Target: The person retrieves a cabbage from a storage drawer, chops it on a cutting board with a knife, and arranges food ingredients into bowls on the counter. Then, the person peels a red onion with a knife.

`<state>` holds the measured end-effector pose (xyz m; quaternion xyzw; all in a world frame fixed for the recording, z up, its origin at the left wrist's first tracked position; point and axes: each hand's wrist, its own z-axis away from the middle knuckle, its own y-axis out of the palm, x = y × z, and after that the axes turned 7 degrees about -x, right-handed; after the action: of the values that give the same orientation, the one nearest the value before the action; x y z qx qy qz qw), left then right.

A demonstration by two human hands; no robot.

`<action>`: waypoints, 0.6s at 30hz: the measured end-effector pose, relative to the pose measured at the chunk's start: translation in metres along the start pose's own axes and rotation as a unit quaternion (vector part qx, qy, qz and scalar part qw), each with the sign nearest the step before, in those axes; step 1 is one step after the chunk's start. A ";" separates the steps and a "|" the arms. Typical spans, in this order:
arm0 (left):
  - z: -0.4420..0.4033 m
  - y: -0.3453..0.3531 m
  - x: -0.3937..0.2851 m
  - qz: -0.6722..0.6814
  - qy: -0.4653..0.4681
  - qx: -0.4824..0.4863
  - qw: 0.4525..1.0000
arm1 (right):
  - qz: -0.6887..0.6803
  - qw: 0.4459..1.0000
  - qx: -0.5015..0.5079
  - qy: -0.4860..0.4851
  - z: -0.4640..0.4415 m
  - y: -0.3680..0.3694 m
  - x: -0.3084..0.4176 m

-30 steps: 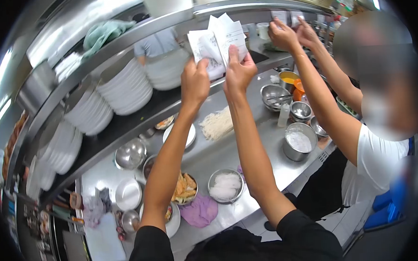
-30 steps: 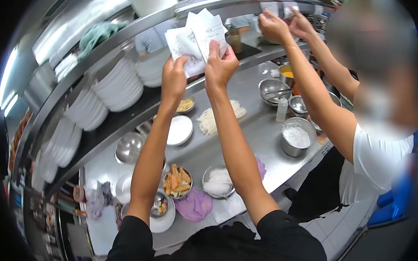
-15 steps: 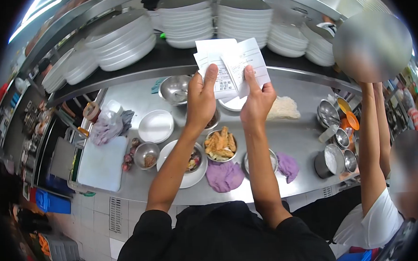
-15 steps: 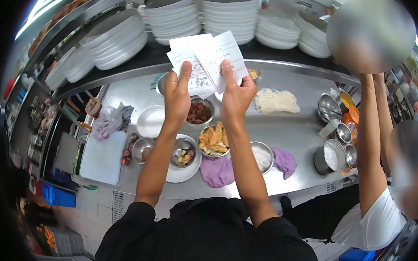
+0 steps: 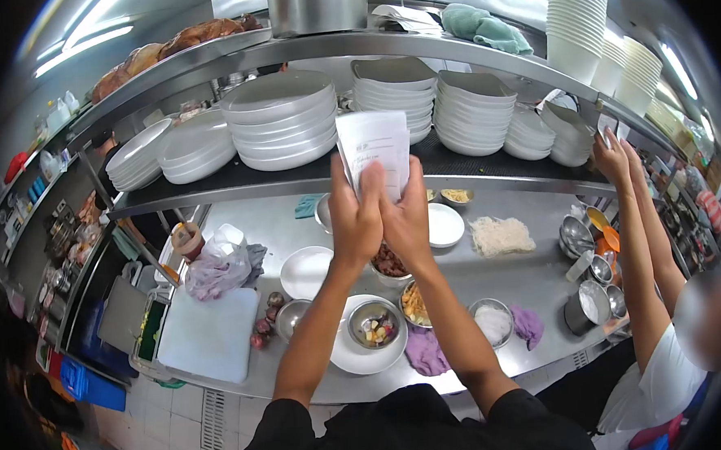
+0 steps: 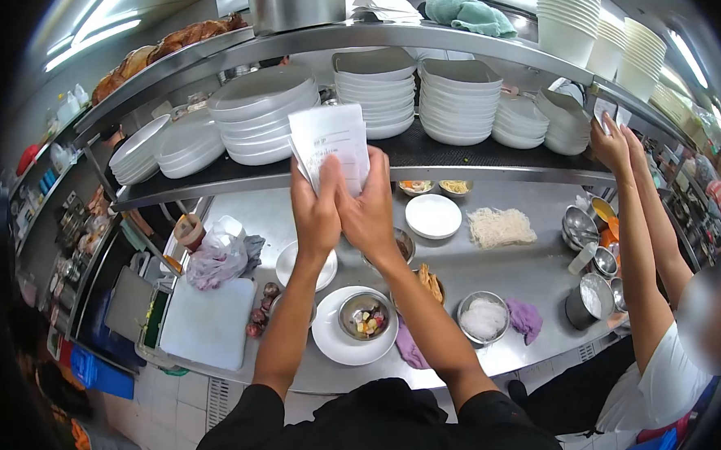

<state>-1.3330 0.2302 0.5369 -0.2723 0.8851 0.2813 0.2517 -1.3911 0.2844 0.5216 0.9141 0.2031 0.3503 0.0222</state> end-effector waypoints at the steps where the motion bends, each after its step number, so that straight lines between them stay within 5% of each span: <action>1: -0.011 0.002 -0.002 -0.033 0.030 -0.012 0.999 | 0.077 0.996 -0.003 -0.054 -0.007 0.001 0.004; 4: -0.045 0.017 -0.018 -0.081 0.070 0.023 0.994 | -0.026 0.993 0.080 0.083 -0.051 -0.018 0.058; 6: -0.063 0.036 -0.032 -0.140 0.152 0.077 0.975 | 0.054 0.989 0.003 -0.138 -0.080 -0.016 0.050; 7: -0.073 0.046 -0.041 -0.168 0.207 0.099 0.959 | 0.025 0.991 0.021 -0.130 -0.100 -0.017 0.050; 8: -0.093 0.054 -0.043 -0.232 0.259 0.056 0.936 | -0.004 0.992 0.040 -0.121 -0.124 -0.022 0.052; 9: -0.118 0.063 -0.046 -0.293 0.309 0.011 0.905 | 0.104 0.992 0.040 -0.052 -0.149 -0.033 0.061; 11: -0.176 0.069 -0.065 -0.414 0.403 -0.130 0.806 | 0.032 0.996 0.007 -0.082 -0.197 -0.039 0.063; 13: -0.232 0.067 -0.081 -0.479 0.406 -0.120 0.769 | 0.021 0.997 0.051 -0.056 -0.259 -0.062 0.059; 15: -0.284 0.051 -0.057 -0.607 0.450 -0.087 0.650 | 0.068 0.993 0.088 -0.034 -0.312 -0.069 0.061; 18: -0.332 0.028 -0.044 -0.679 0.401 -0.065 0.612 | 0.097 0.994 0.030 0.025 -0.373 -0.065 0.047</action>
<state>-1.4155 0.0542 0.8110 -0.8966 0.4392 -0.0500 -0.0278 -1.6248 0.3241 0.8209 0.9209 0.1241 0.3668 -0.0448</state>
